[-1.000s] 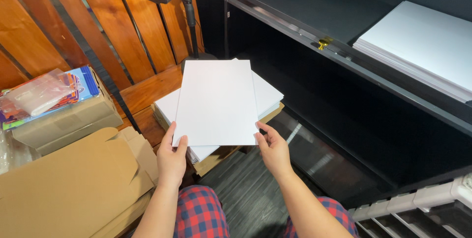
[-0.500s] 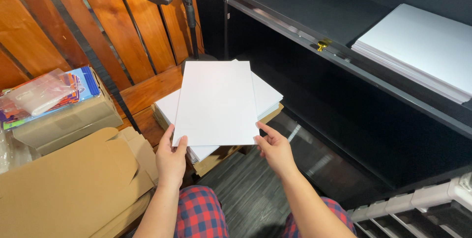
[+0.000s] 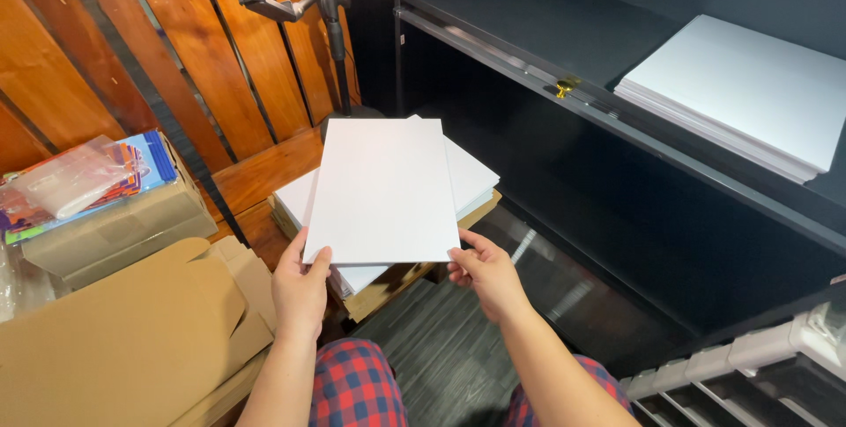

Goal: The person takes sheets of white paper from a stack on a cardboard box and places them one by one onto a shelf. The person repeats this process, transferring the paper from the box to the shelf until the stack is moved.

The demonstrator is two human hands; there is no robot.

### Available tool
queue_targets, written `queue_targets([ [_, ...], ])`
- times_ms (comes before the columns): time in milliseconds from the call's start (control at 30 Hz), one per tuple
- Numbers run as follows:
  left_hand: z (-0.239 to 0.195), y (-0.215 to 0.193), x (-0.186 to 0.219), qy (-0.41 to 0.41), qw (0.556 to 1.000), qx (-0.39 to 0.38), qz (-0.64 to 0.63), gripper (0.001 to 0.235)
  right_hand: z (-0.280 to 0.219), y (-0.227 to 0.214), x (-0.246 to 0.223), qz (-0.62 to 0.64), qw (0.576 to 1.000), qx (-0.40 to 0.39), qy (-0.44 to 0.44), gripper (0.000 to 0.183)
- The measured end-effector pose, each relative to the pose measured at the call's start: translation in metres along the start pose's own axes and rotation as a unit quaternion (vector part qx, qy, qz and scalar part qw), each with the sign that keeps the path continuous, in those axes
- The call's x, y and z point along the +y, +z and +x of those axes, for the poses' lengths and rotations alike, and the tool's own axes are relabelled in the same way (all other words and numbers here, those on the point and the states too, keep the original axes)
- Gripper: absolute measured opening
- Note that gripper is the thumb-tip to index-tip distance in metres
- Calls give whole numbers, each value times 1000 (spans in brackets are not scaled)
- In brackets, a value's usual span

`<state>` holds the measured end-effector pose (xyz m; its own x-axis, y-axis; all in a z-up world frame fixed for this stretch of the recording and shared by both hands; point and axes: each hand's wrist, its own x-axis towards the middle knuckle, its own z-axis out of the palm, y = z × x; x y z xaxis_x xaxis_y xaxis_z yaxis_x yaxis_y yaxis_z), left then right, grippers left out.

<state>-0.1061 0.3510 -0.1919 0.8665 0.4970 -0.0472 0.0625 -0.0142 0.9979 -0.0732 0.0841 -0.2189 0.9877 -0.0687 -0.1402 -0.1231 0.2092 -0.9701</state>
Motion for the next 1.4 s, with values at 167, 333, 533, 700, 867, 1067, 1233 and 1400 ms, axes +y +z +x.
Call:
queue_targets([
  [167, -4, 1, 10, -3, 1000, 2, -29, 57, 0, 2, -4, 29, 1000, 3, -6, 53],
  [333, -5, 4, 22, 9, 999, 5, -35, 55, 2, 2, -13, 34, 999, 3, -15, 52],
  [533, -8, 15, 59, 25, 996, -6, -82, 58, -2, 3, -49, 56, 997, -1, -46, 53],
  [700, -4, 34, 93, 87, 987, -44, -125, 65, -3, 1, -99, 31, 993, 13, -111, 51],
  [867, -1, 65, 125, 119, 982, -89, -121, 63, -11, -23, -148, 15, 986, 46, -162, 51],
  [1067, 1, 132, 153, 123, 970, -161, -131, 64, -20, -75, -187, 42, 969, 93, -227, 50],
  [1233, -10, 195, 174, 112, 958, -222, -143, 64, -33, -125, -210, 58, 952, 129, -271, 47],
  [1400, -24, 253, 190, 128, 943, -296, -84, 64, -48, -174, -221, 31, 932, 194, -304, 49],
])
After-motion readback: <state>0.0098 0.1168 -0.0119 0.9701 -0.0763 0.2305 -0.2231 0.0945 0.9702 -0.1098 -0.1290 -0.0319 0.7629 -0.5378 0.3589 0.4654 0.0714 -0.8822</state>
